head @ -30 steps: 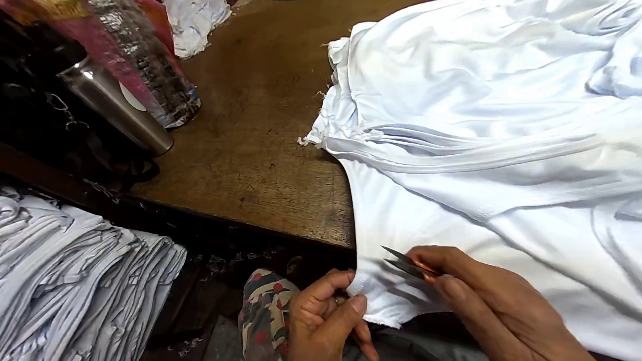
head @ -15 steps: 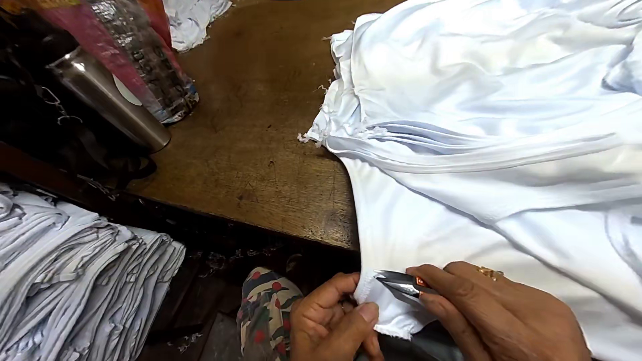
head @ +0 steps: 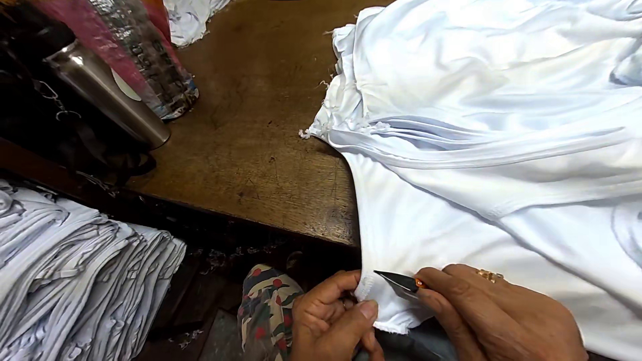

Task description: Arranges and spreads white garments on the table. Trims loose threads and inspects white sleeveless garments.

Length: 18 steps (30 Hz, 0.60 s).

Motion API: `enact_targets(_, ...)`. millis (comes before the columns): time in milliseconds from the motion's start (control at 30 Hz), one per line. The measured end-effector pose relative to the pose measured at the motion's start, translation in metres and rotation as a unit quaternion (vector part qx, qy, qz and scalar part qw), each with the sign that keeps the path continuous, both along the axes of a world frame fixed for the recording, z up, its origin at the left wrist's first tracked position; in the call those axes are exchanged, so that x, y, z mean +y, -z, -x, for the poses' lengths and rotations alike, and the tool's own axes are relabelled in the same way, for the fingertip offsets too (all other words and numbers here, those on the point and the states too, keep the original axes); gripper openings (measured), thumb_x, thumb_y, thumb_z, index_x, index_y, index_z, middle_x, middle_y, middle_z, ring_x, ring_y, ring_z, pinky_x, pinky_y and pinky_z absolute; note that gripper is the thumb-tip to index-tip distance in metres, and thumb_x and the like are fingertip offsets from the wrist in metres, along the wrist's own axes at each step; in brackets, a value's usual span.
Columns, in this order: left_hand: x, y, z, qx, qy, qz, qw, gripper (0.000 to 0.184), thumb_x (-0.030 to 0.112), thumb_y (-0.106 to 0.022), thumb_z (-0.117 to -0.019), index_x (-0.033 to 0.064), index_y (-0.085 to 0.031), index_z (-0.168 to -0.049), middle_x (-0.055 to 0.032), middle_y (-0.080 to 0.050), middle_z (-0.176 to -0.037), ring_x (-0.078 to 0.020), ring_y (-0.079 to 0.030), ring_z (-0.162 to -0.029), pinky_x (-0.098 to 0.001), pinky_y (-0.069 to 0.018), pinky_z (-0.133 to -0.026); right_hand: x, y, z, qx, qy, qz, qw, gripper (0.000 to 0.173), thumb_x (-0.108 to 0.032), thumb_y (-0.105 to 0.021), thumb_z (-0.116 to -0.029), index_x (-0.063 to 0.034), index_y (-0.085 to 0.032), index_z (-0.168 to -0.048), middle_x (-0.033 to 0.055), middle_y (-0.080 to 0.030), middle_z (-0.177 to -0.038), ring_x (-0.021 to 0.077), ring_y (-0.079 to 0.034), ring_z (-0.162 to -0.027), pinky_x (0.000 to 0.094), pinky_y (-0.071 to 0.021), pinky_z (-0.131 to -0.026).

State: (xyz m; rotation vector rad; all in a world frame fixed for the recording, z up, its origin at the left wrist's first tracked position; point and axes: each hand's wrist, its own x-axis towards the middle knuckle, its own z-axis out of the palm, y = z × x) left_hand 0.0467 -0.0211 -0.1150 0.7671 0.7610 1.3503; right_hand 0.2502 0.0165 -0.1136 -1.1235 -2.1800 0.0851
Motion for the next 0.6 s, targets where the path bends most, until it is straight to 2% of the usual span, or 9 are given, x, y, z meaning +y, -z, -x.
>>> enact_targets(100, -0.001, 0.000, -0.002, -0.014, 0.003, 0.014, 1.000, 0.026, -0.008, -0.058, -0.0959, -0.0098, -0.065, -0.121, -0.0151, -0.071, -0.098, -0.0083, -0.062, -0.060, -0.0247, -0.0548, -0.052, 0.001, 0.005, -0.001, 0.023, -0.006, 0.004, 1.000, 0.041, -0.033, -0.038, -0.1113, -0.0063, -0.066, -0.100, 0.0088, -0.061, -0.073, 0.0205, -0.059, -0.065, 0.0343, -0.0426, -0.053)
enact_targets(167, -0.001, -0.001, -0.003, -0.011, -0.001, 0.013, 1.000, 0.025, -0.008, -0.058, -0.0961, -0.0097, -0.065, -0.120, -0.0147, -0.071, -0.097, -0.0084, -0.062, -0.061, -0.0245, -0.0551, -0.051, 0.002, 0.005, -0.004, 0.104, -0.036, 0.058, 0.992, 0.041, -0.032, -0.037, -0.1125, -0.0051, -0.066, -0.102, 0.0088, -0.065, -0.078, 0.0153, -0.062, -0.069, 0.0300, -0.0482, -0.059)
enact_targets(267, -0.001, -0.002, -0.001, -0.003, -0.006, 0.013, 1.000, 0.022, -0.007, -0.058, -0.0966, -0.0097, -0.066, -0.117, -0.0149, -0.071, -0.096, -0.0094, -0.063, -0.060, -0.0254, -0.0558, -0.051, 0.002, 0.001, -0.015, 0.247, -0.105, 0.172, 0.948, 0.041, -0.034, -0.037, -0.1126, -0.0048, -0.066, -0.116, 0.0058, -0.066, -0.088, 0.0043, -0.058, -0.072, 0.0209, -0.0485, -0.064)
enact_targets(333, -0.001, -0.005, 0.001, -0.009, -0.006, 0.024, 1.000, 0.018, -0.006, -0.060, -0.0967, -0.0091, -0.068, -0.113, -0.0141, -0.071, -0.090, -0.0103, -0.064, -0.059, -0.0262, -0.0563, -0.049, 0.002, -0.005, -0.022, 0.220, -0.141, 0.213, 0.941, 0.046, -0.045, -0.053, -0.1061, -0.0045, -0.061, -0.126, 0.0081, -0.065, -0.097, 0.0059, -0.058, -0.078, 0.0218, -0.0492, -0.068)
enact_targets(367, -0.001, -0.006, 0.002, -0.015, -0.006, 0.031, 0.999, 0.016, -0.005, -0.061, -0.0968, -0.0089, -0.068, -0.111, -0.0137, -0.071, -0.086, -0.0105, -0.064, -0.058, -0.0266, -0.0565, -0.049, -0.001, -0.008, -0.023, 0.179, -0.136, 0.209, 0.952, 0.052, -0.045, -0.064, -0.1000, -0.0016, -0.060, -0.128, 0.0130, -0.067, -0.101, 0.0113, -0.061, -0.082, 0.0259, -0.0517, -0.072)
enact_targets(400, 0.000, -0.008, 0.002, -0.022, -0.005, 0.037, 0.999, 0.015, -0.004, -0.062, -0.0967, -0.0087, -0.069, -0.109, -0.0137, -0.071, -0.084, -0.0109, -0.064, -0.057, -0.0269, -0.0568, -0.049, -0.005, -0.011, -0.021, 0.125, -0.118, 0.191, 0.966, 0.054, -0.042, -0.071, -0.0956, 0.0002, -0.061, -0.127, 0.0176, -0.069, -0.103, 0.0187, -0.065, -0.087, 0.0323, -0.0541, -0.074)
enact_targets(467, 0.000, -0.011, 0.002, -0.038, -0.001, 0.046, 0.998, 0.014, -0.003, -0.064, -0.0960, -0.0083, -0.069, -0.108, -0.0145, -0.071, -0.083, -0.0120, -0.065, -0.057, -0.0276, -0.0572, -0.049, -0.011, -0.007, -0.012, 0.042, -0.069, 0.128, 0.988, 0.040, -0.030, -0.068, -0.0952, -0.0019, -0.062, -0.123, 0.0184, -0.071, -0.099, 0.0259, -0.068, -0.085, 0.0384, -0.0548, -0.069)
enact_targets(533, 0.001, -0.013, 0.003, -0.039, 0.006, 0.047, 0.998, 0.014, -0.002, -0.065, -0.0958, -0.0078, -0.070, -0.107, -0.0142, -0.071, -0.083, -0.0120, -0.066, -0.058, -0.0282, -0.0578, -0.050, -0.010, 0.002, -0.009, 0.050, -0.065, 0.086, 0.993, 0.024, -0.023, -0.060, -0.0992, -0.0050, -0.066, -0.113, 0.0140, -0.067, -0.087, 0.0245, -0.064, -0.075, 0.0374, -0.0494, -0.060)
enact_targets(600, 0.001, -0.013, 0.007, -0.012, 0.012, 0.033, 0.999, 0.013, 0.001, -0.067, -0.0964, -0.0070, -0.072, -0.104, -0.0118, -0.070, -0.081, -0.0111, -0.065, -0.059, -0.0283, -0.0584, -0.052, 0.001, -0.003, -0.017, 0.121, -0.104, 0.125, 0.979, 0.020, -0.023, -0.056, -0.1026, -0.0062, -0.067, -0.105, 0.0095, -0.065, -0.083, 0.0171, -0.062, -0.073, 0.0326, -0.0500, -0.061)
